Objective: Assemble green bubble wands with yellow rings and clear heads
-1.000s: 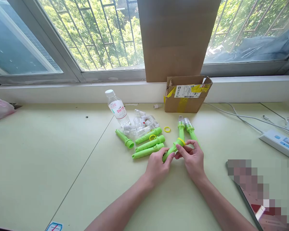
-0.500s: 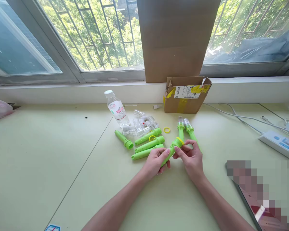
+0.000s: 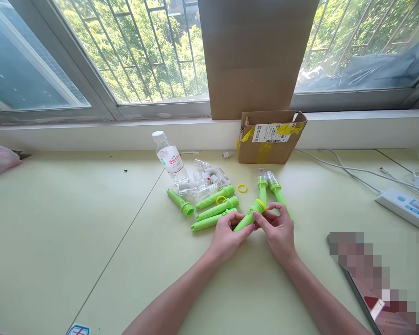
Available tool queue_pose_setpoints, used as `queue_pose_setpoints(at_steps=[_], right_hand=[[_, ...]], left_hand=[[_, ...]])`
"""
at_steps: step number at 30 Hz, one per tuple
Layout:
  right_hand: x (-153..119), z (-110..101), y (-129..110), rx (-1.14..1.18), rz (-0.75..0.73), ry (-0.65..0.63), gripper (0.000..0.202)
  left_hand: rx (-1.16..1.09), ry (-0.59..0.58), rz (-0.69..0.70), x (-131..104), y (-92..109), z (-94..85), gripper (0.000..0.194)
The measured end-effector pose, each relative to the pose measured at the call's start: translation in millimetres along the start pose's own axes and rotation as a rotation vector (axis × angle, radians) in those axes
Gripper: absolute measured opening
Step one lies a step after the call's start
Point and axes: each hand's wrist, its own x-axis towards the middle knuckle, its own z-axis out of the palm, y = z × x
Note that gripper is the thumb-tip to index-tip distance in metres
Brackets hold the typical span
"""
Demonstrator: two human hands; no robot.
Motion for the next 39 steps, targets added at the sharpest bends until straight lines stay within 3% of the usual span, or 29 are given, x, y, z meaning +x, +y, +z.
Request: queue_pose_setpoints(at_steps=[5,12,19,22,30,39], right_hand=[[-0.6,0.9,-2.8,-0.034,-0.018,-0.003,0.037],[-4.3,1.8,-2.6,-0.043,-0.052,-0.013,0.040],[-4.1,1.6,-1.6,-0.033,-0.034,0.034,0.040],[-3.9,2.5,-2.1,-0.010,-0.018,0.036,0.040],[-3.6,3.0,-4.4,-0.006,-0.050,0.005,0.037],[-4.5,2.9,-5.2,-0.016,-0.071,-0.006,0.036]], left_hand=[[-0.026,-0.059,-0.094,1.9,-2.7,-6.3,0.038],[-0.006,-0.187,-0.041,2.5,-1.9,-9.8,0.039],[0.105,-0.093,0.052,-1.0,0.9,-2.7,0.035],[0.107,-0.065,0.005,-0.7,1.7,-4.1,0.036],[0.037,-0.079,-0.104,0.7,-1.1,-8.3,0.039],[0.009,-0.171,-0.089,1.8,1.1,-10.8,0.038]])
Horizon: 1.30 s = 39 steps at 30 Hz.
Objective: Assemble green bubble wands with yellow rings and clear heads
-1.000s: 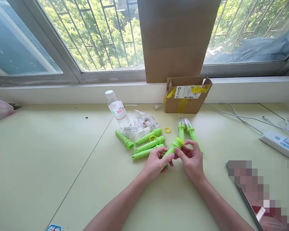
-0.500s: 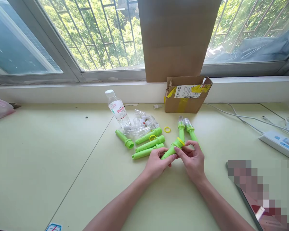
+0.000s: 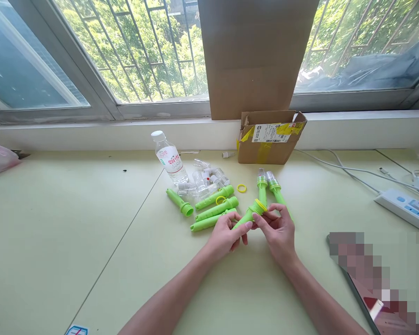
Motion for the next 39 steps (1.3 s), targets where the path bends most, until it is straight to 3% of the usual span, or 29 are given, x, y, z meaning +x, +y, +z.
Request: queue_pose_setpoints(at_steps=[3,7,9,12,18,24,27,33,39], right_hand=[[0.3,-1.4,1.5,-0.016,0.032,0.028,0.036],[0.6,-1.3,3.3,-0.005,0.071,0.044,0.037],[1.2,-1.0,3.9,-0.001,0.066,0.036,0.038],[2.8,-1.6,3.9,0.004,0.066,0.016,0.038],[5.4,-4.5,3.4,0.017,0.068,-0.039,0.038],[4.2,-4.0,3.8,0.006,0.049,-0.045,0.036],[3.8,-3.8,3.8,-0.016,0.043,-0.009,0.034],[2.9,-3.1,4.7,0.005,0.034,0.018,0.034],[4.9,-5.4,8.6,0.003,0.022,-0.004,0.032]], left_hand=[[0.085,0.088,0.030,-2.1,-2.4,8.8,0.037],[0.248,0.344,0.180,-5.0,-7.7,21.5,0.030],[0.288,0.413,0.221,-5.0,-9.2,23.4,0.029],[0.232,0.380,0.213,-3.6,-8.6,21.3,0.034],[0.057,0.213,0.024,-1.9,-3.0,12.8,0.038],[0.003,0.114,-0.026,0.6,-2.4,6.7,0.039],[0.066,0.144,-0.002,-0.2,-3.0,10.6,0.037],[0.229,0.326,0.224,-4.2,-8.4,23.2,0.025],[0.076,0.290,0.171,-1.8,-8.8,20.9,0.033]])
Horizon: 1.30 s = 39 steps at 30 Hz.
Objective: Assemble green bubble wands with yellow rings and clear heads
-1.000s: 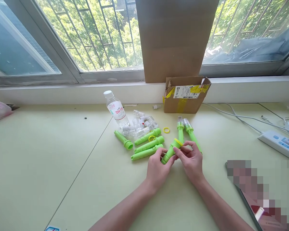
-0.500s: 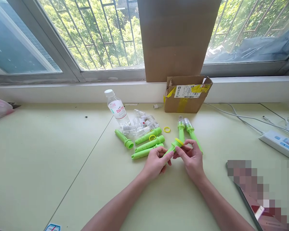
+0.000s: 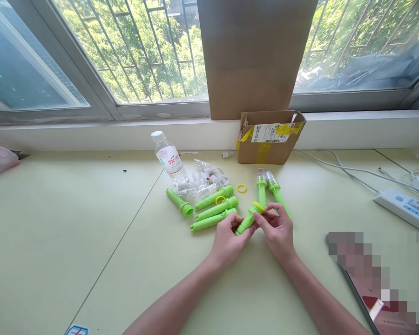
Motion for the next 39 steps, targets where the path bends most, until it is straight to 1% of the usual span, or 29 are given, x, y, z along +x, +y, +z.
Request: queue_pose_setpoints(at_steps=[3,7,10,15,18,25,30,33,35,39], right_hand=[[1.7,-0.6,0.7,0.006,-0.007,-0.018,0.032],[2.5,-0.4,0.3,0.020,-0.002,-0.053,0.034],[1.4,-0.7,-0.5,0.026,0.008,-0.067,0.035],[-1.4,-1.8,-1.4,-0.030,-0.011,-0.023,0.034],[-1.9,-1.9,-1.7,-0.041,-0.026,-0.011,0.033],[-2.6,0.3,-4.4,-0.009,-0.025,-0.048,0.032],[-3.4,1.3,-5.8,-0.039,-0.042,-0.015,0.032],[-3.0,0.9,-4.5,-0.055,-0.063,0.022,0.032],[-2.3,0.6,-3.1,-0.067,-0.075,0.056,0.032],[-1.2,0.6,-1.4,-0.070,-0.072,0.086,0.033]], left_hand=[[-0.084,-0.069,-0.104,1.8,2.8,-3.7,0.035],[-0.108,-0.132,-0.158,3.6,3.5,-8.3,0.036],[-0.101,-0.164,-0.164,4.8,1.4,-10.1,0.036],[-0.100,-0.183,-0.156,5.4,-0.9,-11.0,0.035],[-0.125,-0.213,-0.148,6.2,-1.3,-12.4,0.035],[-0.147,-0.261,-0.142,7.8,-0.9,-15.7,0.035],[-0.131,-0.279,-0.140,8.5,1.7,-17.4,0.035],[-0.071,-0.274,-0.143,7.4,3.7,-15.3,0.036],[0.007,-0.242,-0.127,5.6,4.3,-12.0,0.037],[0.145,-0.129,0.024,1.9,3.2,-5.5,0.035]])
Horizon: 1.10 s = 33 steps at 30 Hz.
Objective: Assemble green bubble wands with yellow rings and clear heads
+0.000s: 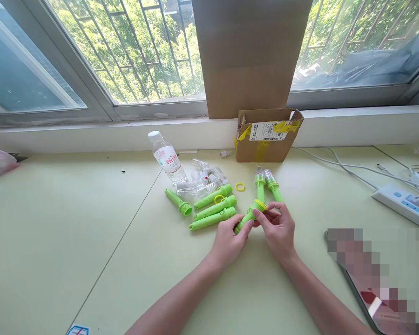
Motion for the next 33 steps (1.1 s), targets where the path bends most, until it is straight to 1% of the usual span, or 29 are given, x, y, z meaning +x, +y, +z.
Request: queue_pose_setpoints(at_steps=[2,6,9,13,16,25,27,29,33], right_hand=[[0.1,0.3,-0.3,0.006,0.014,-0.013,0.034],[0.3,1.0,-2.6,0.013,0.020,-0.050,0.034],[0.2,2.0,-5.0,0.024,0.016,-0.070,0.034],[-0.7,3.2,-7.6,0.043,0.013,-0.093,0.035],[-1.7,3.1,-7.8,0.041,0.015,-0.099,0.034],[-4.3,3.1,-3.8,0.023,-0.015,-0.050,0.035],[-4.0,2.7,-3.0,0.019,-0.014,-0.039,0.035],[-3.5,2.2,-2.1,0.023,-0.004,-0.031,0.035],[-2.6,2.1,-0.8,0.044,0.013,-0.023,0.034]], left_hand=[[0.009,0.013,0.022,-0.1,-0.8,0.7,0.035],[-0.076,-0.060,-0.102,1.5,-2.8,-3.2,0.040],[-0.151,-0.087,-0.138,2.8,-3.7,-6.7,0.041],[-0.208,-0.135,-0.152,3.8,-3.2,-10.0,0.042],[-0.228,-0.147,-0.156,4.6,-3.4,-11.4,0.043],[-0.247,-0.199,-0.134,5.3,-5.6,-13.5,0.042],[-0.239,-0.167,-0.145,4.1,-3.8,-11.1,0.039],[-0.248,-0.098,-0.154,3.0,-2.0,-7.7,0.038],[-0.234,0.050,-0.094,2.9,-0.6,-2.8,0.036]])
